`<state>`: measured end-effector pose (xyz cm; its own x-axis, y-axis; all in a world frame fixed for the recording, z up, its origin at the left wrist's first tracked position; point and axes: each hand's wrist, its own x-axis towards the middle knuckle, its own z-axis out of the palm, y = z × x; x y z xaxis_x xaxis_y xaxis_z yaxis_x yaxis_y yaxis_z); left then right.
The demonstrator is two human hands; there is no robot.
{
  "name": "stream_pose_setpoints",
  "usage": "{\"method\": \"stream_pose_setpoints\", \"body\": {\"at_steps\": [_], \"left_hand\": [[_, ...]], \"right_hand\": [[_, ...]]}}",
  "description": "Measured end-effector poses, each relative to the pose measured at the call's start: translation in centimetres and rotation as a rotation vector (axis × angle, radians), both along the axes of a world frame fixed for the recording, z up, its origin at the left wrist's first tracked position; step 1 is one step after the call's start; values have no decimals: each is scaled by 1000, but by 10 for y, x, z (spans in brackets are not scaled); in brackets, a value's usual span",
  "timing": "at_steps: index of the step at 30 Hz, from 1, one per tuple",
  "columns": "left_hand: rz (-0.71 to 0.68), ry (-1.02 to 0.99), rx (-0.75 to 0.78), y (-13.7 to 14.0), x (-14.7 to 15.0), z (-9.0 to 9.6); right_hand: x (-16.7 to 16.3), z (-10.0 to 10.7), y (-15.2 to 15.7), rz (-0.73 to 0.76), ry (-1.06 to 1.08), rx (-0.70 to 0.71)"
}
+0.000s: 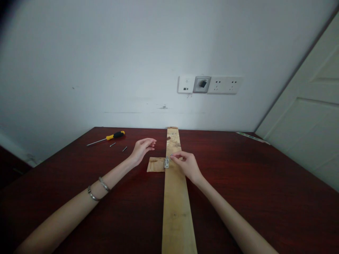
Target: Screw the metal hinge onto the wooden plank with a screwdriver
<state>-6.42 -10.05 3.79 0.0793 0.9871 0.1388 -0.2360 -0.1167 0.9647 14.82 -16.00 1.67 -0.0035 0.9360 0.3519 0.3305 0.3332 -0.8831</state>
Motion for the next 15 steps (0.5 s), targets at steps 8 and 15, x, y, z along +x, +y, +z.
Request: {"method": "stream_pose_setpoints", "body": {"at_steps": [8,15], "left_hand": [[45,-45,-81,11,-10,-9],[59,-40,-104,13,-11,-12]], "right_hand": [[-8,-17,1,45,-85,-12],[-7,-20,1,85,-144,-8]]}}
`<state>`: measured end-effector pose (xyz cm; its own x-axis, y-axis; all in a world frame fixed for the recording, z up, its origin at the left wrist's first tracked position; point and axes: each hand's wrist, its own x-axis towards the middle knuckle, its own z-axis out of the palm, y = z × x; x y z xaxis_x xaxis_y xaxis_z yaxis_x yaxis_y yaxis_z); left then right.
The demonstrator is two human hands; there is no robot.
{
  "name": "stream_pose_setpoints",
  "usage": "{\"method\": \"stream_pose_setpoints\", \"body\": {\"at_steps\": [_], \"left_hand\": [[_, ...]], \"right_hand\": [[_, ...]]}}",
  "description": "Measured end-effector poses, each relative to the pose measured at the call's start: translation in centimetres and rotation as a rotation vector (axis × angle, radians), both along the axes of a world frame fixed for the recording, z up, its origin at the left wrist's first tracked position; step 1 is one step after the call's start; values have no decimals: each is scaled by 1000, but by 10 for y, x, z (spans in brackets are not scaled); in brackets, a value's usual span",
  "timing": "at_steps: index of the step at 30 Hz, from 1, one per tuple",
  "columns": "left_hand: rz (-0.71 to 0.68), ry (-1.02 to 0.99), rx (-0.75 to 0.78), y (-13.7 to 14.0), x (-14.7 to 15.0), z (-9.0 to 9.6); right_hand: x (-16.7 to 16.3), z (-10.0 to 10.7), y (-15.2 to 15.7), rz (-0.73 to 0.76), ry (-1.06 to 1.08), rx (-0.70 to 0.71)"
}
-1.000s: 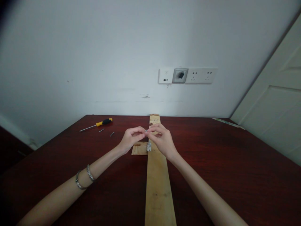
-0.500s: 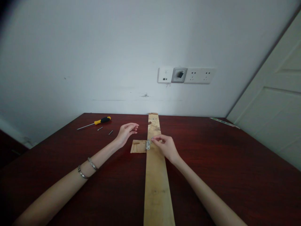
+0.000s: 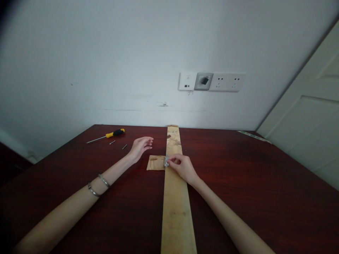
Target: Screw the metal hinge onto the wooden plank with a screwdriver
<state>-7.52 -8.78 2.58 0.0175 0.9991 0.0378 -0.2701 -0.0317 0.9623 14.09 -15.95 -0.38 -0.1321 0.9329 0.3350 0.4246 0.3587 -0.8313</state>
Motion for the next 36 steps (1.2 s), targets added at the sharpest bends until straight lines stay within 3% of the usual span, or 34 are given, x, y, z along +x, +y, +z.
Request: {"method": "stream_pose_setpoints", "body": {"at_steps": [36], "left_hand": [[2,18,-11,0,-1,-6]], "right_hand": [[-1,2,-5,85,-82,116]]}}
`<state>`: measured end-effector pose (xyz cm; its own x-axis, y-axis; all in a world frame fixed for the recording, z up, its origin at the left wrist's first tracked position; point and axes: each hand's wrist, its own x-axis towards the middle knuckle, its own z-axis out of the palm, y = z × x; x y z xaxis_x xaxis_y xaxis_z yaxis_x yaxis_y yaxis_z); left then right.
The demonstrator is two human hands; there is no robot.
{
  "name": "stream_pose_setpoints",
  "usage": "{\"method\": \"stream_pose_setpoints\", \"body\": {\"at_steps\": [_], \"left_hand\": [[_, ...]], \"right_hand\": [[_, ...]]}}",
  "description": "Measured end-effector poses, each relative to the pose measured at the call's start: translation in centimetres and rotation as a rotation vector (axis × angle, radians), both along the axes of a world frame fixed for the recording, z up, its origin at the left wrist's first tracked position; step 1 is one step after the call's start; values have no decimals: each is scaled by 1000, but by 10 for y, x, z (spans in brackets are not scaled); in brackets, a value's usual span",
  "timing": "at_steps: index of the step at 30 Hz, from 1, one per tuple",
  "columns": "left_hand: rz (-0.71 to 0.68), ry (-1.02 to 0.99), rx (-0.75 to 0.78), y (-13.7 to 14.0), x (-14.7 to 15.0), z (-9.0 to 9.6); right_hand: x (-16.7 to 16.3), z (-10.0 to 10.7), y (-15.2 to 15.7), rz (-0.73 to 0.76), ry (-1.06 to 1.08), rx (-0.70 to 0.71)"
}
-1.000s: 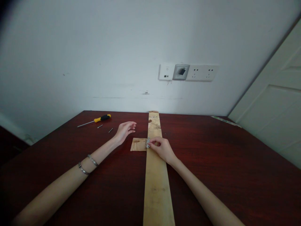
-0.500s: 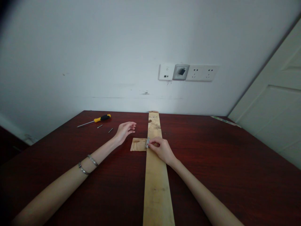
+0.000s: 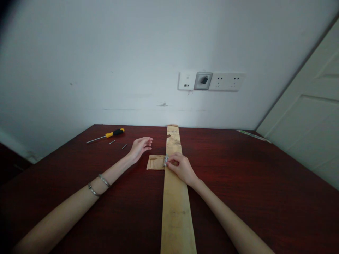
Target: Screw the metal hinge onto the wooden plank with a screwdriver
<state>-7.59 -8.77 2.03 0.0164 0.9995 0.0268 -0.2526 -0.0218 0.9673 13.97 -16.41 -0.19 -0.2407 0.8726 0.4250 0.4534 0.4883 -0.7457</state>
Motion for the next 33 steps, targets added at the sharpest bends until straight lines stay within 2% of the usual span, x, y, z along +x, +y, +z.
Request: {"method": "stream_pose_setpoints", "body": {"at_steps": [33], "left_hand": [[-16,11,-3,-1,-1,-2]], "right_hand": [[0,-1,0,26,-24,14]]}}
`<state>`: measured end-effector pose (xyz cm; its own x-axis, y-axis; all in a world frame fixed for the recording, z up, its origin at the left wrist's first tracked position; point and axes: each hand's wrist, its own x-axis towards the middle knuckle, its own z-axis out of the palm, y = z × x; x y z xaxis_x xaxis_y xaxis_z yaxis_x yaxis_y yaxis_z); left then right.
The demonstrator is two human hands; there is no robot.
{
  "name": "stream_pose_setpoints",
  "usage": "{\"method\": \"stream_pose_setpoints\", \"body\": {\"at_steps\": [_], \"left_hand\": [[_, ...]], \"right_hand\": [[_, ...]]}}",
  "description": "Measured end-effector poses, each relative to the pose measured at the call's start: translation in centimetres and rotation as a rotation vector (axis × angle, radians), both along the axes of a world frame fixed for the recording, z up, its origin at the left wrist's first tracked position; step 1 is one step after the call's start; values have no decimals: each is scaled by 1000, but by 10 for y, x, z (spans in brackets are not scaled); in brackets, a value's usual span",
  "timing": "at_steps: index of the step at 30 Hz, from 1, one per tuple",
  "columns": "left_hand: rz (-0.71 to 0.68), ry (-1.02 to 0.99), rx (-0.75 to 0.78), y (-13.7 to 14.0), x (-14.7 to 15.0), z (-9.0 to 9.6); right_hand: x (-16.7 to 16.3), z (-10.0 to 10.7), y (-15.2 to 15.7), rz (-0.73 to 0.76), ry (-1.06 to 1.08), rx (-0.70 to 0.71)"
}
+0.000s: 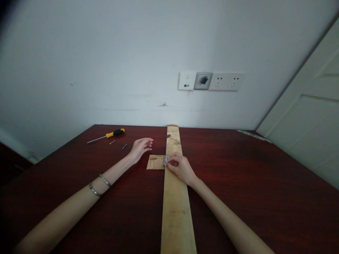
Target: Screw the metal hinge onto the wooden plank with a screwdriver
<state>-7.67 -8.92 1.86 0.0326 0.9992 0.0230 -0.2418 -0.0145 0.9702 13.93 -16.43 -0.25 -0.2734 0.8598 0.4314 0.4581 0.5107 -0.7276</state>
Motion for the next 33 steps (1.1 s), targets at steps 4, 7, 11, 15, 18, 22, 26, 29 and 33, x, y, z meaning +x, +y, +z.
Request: {"method": "stream_pose_setpoints", "body": {"at_steps": [4,7,11,15,18,22,26,29,33], "left_hand": [[-1,-2,-2,1,0,-1],[-5,-5,-2,1,-1,-2],[-11,-8,-2,1,-2,-1],[-18,-6,-4,1,-2,0],[-27,-1,0,-1,-1,1],[-51,41,4,0,-3,12],[-87,198,43,8,-29,38],[-21,362,127,17,-67,60],[93,894,188,27,-128,73]], "right_hand": [[0,1,0,6,-5,-9],[1,1,0,7,-4,-15],[4,1,0,1,7,-34],[9,2,3,-40,97,-53],[11,3,5,-75,174,-49],[12,9,5,-75,219,-22],[13,17,5,-81,233,-4],[13,21,4,-68,225,0],[13,22,3,-63,219,-19]]}}
